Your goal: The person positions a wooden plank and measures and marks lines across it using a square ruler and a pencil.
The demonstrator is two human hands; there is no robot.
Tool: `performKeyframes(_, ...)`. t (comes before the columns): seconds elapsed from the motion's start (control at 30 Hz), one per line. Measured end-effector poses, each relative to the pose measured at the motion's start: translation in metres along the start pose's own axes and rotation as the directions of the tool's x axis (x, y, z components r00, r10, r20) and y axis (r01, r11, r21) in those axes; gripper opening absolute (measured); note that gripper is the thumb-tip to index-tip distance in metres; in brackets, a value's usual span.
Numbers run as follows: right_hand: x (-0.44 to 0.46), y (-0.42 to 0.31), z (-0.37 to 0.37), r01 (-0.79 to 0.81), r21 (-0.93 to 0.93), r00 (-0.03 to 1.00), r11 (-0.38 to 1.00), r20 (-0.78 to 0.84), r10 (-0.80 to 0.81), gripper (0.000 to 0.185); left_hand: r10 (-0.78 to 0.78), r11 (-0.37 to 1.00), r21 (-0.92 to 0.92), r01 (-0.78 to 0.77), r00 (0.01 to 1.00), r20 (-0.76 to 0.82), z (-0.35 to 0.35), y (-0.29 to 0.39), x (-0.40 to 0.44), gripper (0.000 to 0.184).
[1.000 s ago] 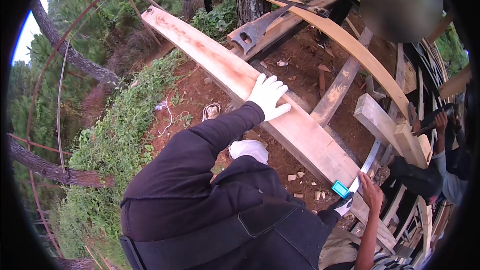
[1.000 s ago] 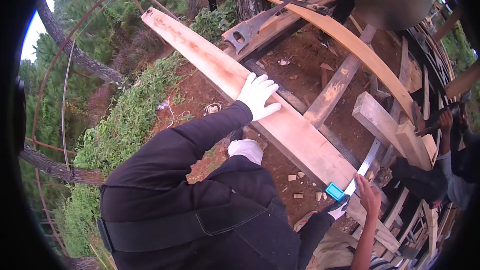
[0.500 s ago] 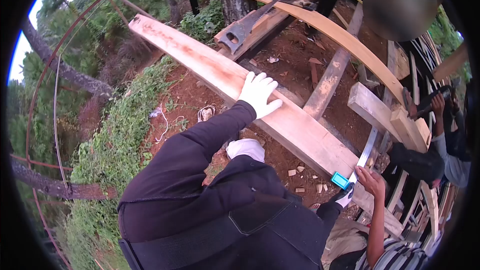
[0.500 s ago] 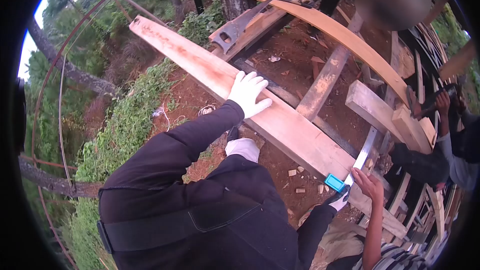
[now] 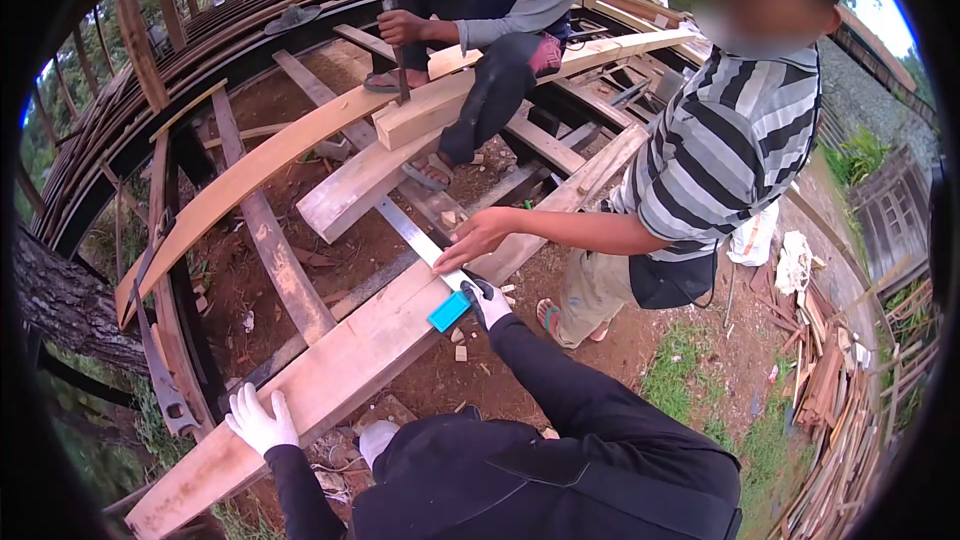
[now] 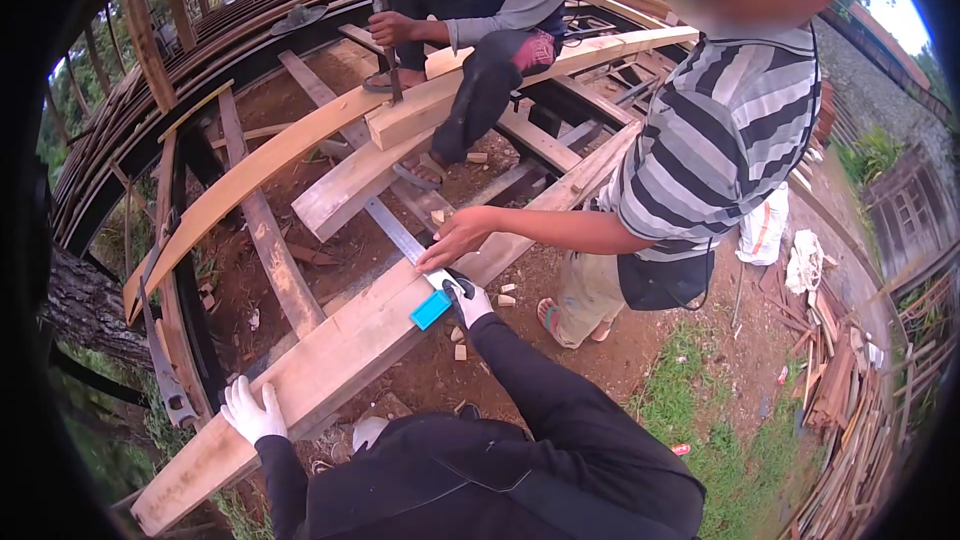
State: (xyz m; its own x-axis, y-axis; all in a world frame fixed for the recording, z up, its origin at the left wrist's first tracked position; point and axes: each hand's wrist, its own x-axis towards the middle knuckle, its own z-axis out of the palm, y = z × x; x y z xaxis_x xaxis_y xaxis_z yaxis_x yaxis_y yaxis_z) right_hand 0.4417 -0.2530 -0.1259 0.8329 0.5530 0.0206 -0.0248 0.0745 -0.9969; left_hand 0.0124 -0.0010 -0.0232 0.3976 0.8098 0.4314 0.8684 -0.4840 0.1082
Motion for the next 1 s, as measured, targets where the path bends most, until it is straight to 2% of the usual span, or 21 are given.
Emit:
performKeyframes(0.3,0.001,0.004,0.001,0.052,-0.001,0.999,0.999,0.003,-0.052,0.036,0.018,1.000,-0.011,-0.018,1.000,-0.025,0.003,-0.005,-0.002,0.057)
performKeyframes(0.4,0.003,0.007,-0.006,0.019,-0.011,1.000,1.000,0.006,-0.019,0.035,0.025,1.000,-0.006,-0.025,0.999,-0.025,-0.001,0.001,-0.001,0.058)
performKeyframes(0.47,-0.003,-0.008,-0.002,-0.071,-0.004,0.997,0.997,-0.043,0.071,0.035,0.022,0.999,-0.023,-0.022,1.000,-0.013,-0.007,0.005,0.001,0.059)
performKeyframes(0.6,-0.011,-0.034,0.003,-0.006,0.015,1.000,1.000,-0.002,0.006,0.039,0.030,0.999,0.013,-0.029,0.999,-0.029,0.002,-0.002,0.000,0.060)
performKeyframes(0.7,-0.012,-0.039,0.003,-0.004,-0.047,1.000,0.999,-0.007,0.004,0.040,0.020,1.000,0.018,-0.021,1.000,0.007,0.003,-0.004,0.001,0.061)
performKeyframes(0.83,-0.009,-0.033,0.002,0.017,-0.014,1.000,1.000,0.012,-0.017,0.039,0.015,1.000,0.003,-0.015,1.000,-0.007,0.001,-0.001,0.001,0.062)
performKeyframes(1.0,-0.010,-0.033,0.001,-0.023,-0.031,1.000,0.999,0.005,0.023,0.037,0.020,1.000,0.013,-0.020,1.000,0.007,0.000,-0.001,0.002,0.062)
